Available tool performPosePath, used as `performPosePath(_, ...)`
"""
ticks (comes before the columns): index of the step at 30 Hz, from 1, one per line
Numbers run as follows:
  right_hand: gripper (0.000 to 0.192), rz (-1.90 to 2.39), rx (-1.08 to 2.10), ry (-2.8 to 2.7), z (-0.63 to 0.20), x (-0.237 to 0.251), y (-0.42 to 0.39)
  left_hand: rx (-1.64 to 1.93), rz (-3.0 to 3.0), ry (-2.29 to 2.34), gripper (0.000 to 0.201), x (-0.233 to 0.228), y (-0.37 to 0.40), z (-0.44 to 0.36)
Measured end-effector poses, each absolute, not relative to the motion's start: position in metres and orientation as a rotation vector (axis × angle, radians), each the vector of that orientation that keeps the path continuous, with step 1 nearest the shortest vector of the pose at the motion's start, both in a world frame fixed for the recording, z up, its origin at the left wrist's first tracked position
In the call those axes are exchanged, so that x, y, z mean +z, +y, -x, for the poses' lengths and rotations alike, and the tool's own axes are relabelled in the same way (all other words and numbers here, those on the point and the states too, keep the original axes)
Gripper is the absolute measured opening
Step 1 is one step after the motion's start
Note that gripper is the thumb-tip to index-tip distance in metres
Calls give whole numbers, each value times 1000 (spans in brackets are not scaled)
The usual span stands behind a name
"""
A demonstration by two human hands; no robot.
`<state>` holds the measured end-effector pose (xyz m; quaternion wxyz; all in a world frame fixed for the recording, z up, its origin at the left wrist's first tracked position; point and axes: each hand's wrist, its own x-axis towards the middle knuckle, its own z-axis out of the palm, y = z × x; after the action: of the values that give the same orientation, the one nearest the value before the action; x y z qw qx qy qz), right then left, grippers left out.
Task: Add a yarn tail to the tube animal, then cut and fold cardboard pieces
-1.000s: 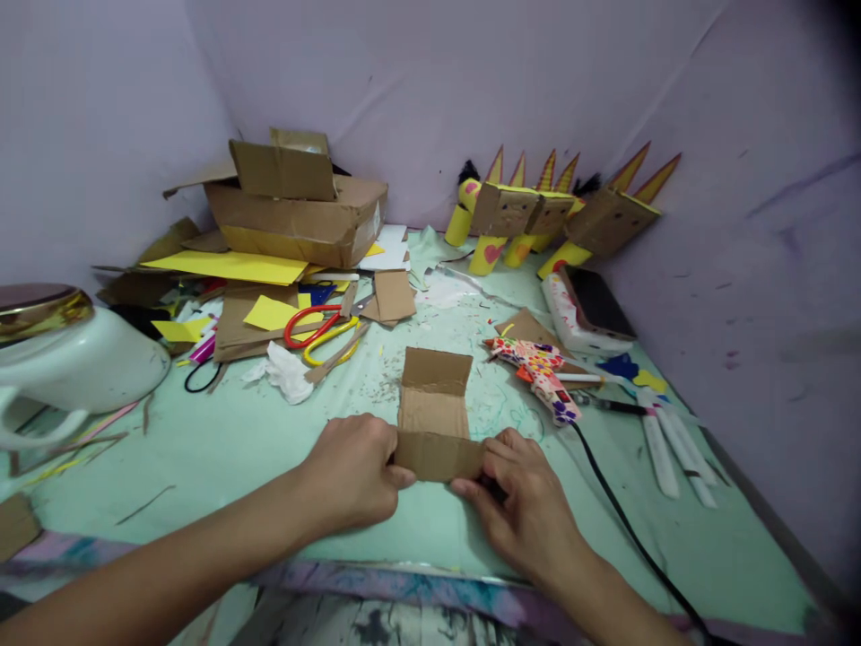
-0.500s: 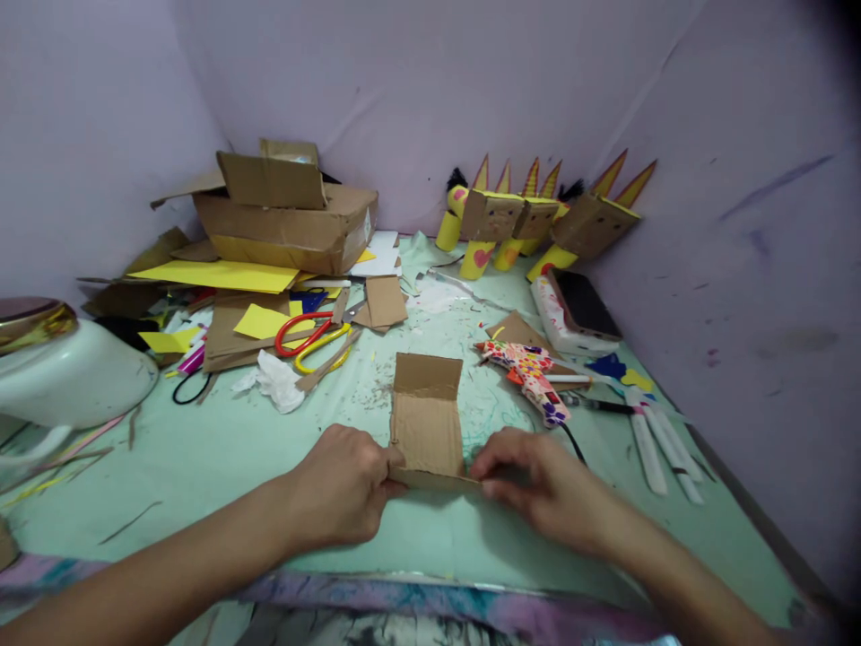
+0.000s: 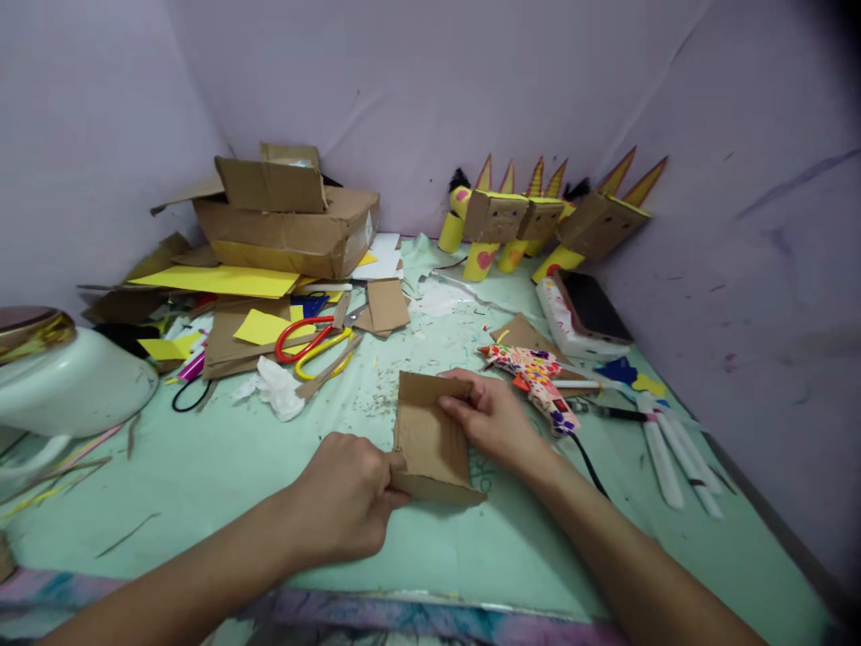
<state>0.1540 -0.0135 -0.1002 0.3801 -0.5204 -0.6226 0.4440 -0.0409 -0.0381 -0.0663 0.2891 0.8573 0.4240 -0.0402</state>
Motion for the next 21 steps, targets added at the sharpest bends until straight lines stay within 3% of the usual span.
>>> performPosePath(5,28,1274,938,-1898,-160,-92,-31,-181,-2314,1239,18,-66,-38,38)
performPosePath(21,35,1284,852,-2093,-164,-94,-42,-220,-2308,1452,21,-65,-41,33)
